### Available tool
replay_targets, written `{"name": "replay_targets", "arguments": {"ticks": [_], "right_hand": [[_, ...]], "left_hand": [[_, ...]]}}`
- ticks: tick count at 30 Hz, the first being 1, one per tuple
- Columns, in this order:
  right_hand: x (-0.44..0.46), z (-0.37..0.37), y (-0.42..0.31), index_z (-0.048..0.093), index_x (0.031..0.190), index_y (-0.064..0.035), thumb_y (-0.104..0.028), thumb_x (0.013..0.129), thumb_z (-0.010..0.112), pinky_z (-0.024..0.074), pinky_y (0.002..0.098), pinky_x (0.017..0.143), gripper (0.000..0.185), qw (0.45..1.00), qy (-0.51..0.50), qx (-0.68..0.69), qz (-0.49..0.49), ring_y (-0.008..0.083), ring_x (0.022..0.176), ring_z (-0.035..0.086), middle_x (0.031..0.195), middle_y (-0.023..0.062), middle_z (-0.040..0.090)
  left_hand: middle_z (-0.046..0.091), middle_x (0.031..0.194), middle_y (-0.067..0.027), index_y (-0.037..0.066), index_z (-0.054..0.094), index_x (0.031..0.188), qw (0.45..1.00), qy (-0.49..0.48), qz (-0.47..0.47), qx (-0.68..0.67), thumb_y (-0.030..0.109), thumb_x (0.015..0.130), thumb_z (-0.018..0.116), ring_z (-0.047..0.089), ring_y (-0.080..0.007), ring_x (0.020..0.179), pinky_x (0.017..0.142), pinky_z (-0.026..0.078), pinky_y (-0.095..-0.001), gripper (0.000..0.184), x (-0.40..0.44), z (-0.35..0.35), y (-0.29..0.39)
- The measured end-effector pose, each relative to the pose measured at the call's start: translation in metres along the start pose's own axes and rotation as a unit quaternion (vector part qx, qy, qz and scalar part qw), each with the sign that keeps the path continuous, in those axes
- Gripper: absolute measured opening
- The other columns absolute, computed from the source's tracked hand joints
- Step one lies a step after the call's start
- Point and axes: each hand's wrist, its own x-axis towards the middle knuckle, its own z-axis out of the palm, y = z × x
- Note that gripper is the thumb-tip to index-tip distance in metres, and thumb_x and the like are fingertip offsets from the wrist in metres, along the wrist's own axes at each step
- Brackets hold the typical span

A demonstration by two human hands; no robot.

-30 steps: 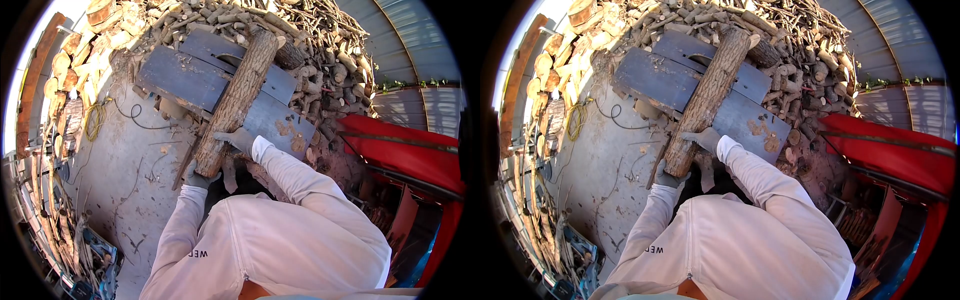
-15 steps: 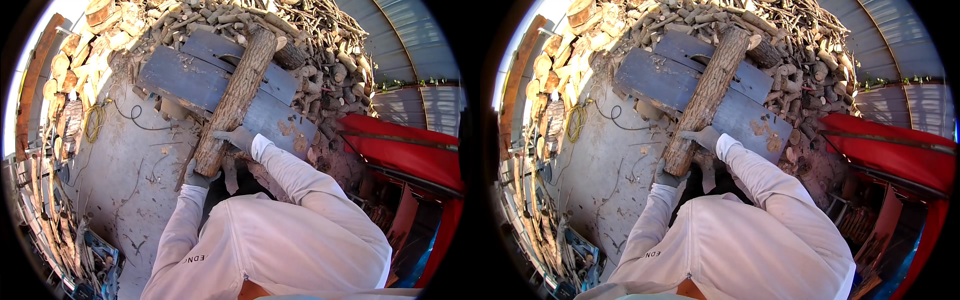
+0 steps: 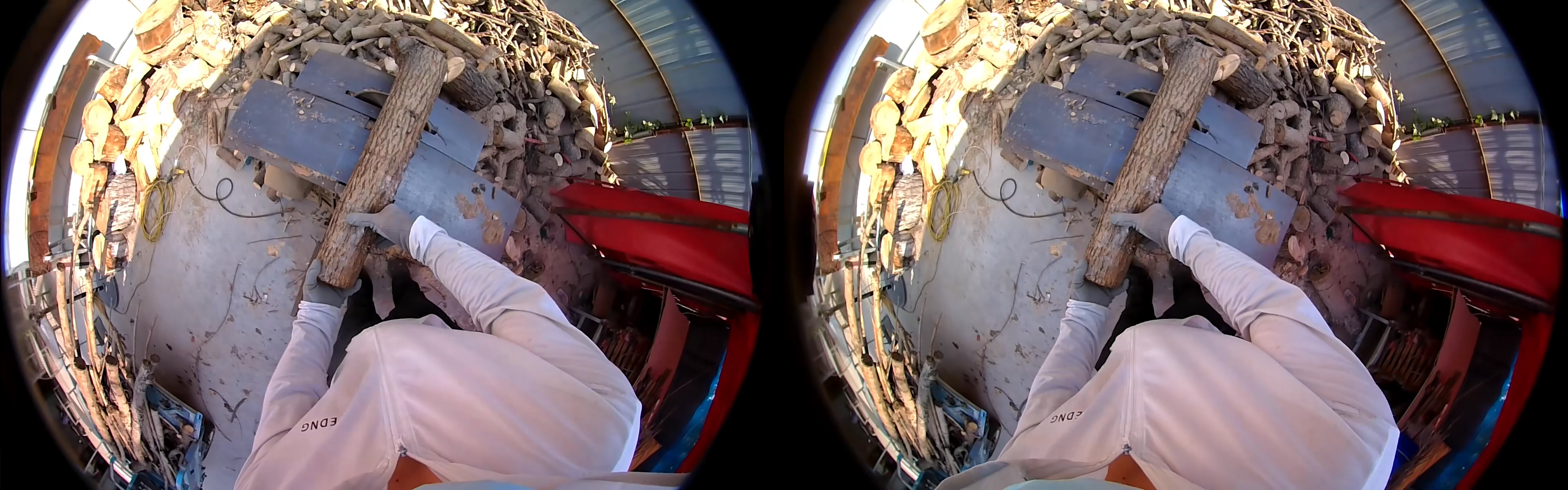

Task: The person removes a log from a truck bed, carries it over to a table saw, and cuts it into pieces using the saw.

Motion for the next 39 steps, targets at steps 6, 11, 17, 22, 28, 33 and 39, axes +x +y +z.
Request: {"name": "replay_targets", "arguments": {"ticks": [6, 11, 17, 22, 28, 33, 39], "right_hand": [[-0.001, -0.001, 0.010, 0.074, 0.128, -0.0045, -0.047, 0.085, 0.085, 0.0595, 0.0389, 0.085, 0.062, 1.000, 0.016, 0.008, 0.018, 0.0224, 0.097, 0.073, 0.114, 0.0099, 0.076], [-0.026, -0.010, 0.010, 0.076, 0.124, -0.0010, -0.047, 0.079, 0.090, 0.0576, 0.0378, 0.086, 0.066, 0.997, 0.035, 0.064, 0.021, 0.0212, 0.096, 0.072, 0.113, 0.0114, 0.077], [-0.040, -0.024, 0.034, 0.074, 0.125, 0.0013, -0.042, 0.084, 0.088, 0.0561, 0.0348, 0.091, 0.061, 0.997, 0.049, 0.060, 0.026, 0.0211, 0.100, 0.073, 0.116, 0.0113, 0.077], [-0.070, -0.043, 0.082, 0.070, 0.124, 0.0050, -0.024, 0.091, 0.085, 0.0593, 0.0373, 0.090, 0.047, 0.982, 0.056, 0.176, -0.021, 0.0212, 0.107, 0.072, 0.118, 0.0120, 0.075], [-0.099, -0.056, 0.148, 0.062, 0.128, 0.0052, -0.020, 0.088, 0.088, 0.0574, 0.0387, 0.097, 0.054, 0.898, 0.091, 0.429, -0.040, 0.0225, 0.110, 0.071, 0.119, 0.0146, 0.072], [-0.134, -0.071, 0.118, 0.062, 0.135, 0.0058, -0.047, 0.088, 0.085, 0.0518, 0.0397, 0.104, 0.074, 0.988, 0.112, 0.104, 0.023, 0.0267, 0.118, 0.068, 0.126, 0.0192, 0.072], [-0.136, -0.103, 0.080, 0.060, 0.142, 0.0013, -0.065, 0.089, 0.074, 0.0453, 0.0394, 0.112, 0.086, 0.984, 0.110, -0.137, -0.022, 0.0309, 0.126, 0.065, 0.134, 0.0160, 0.070]], "left_hand": [[0.053, 0.154, -0.0154, 0.019, 0.039, 0.159, 0.997, -0.046, -0.017, 0.065, 0.055, 0.084, 0.075, 0.057, -0.0396, 0.136, 0.092, 0.056, -0.0689, 0.091, 0.003, 0.004, -0.001], [0.057, 0.149, -0.0176, 0.012, 0.040, 0.158, 0.998, -0.035, -0.012, 0.048, 0.043, 0.085, 0.075, 0.061, -0.0418, 0.130, 0.085, 0.058, -0.0690, 0.086, 0.000, 0.011, -0.016], [0.054, 0.153, -0.0163, 0.015, 0.041, 0.158, 0.996, -0.037, -0.024, 0.082, 0.047, 0.084, 0.076, 0.058, -0.0388, 0.134, 0.092, 0.058, -0.0671, 0.087, -0.002, 0.014, -0.038], [0.053, 0.154, -0.0153, 0.015, 0.042, 0.157, 0.995, -0.053, -0.036, 0.077, 0.049, 0.081, 0.079, 0.057, -0.0382, 0.135, 0.094, 0.057, -0.0636, 0.091, 0.006, 0.002, -0.092], [0.053, 0.153, -0.0154, 0.017, 0.044, 0.156, 0.990, -0.035, -0.123, -0.064, 0.057, 0.080, 0.080, 0.056, -0.0374, 0.136, 0.096, 0.056, -0.0640, 0.093, -0.012, 0.015, -0.142], [0.054, 0.153, -0.0142, 0.018, 0.045, 0.156, 0.993, -0.023, -0.113, -0.018, 0.061, 0.082, 0.076, 0.057, -0.0365, 0.134, 0.096, 0.056, -0.0656, 0.091, -0.017, 0.023, -0.144], [0.057, 0.150, -0.0139, 0.020, 0.045, 0.155, 0.991, 0.026, -0.097, 0.094, 0.070, 0.084, 0.067, 0.060, -0.0371, 0.132, 0.091, 0.059, -0.0661, 0.090, -0.036, 0.061, -0.131]]}}
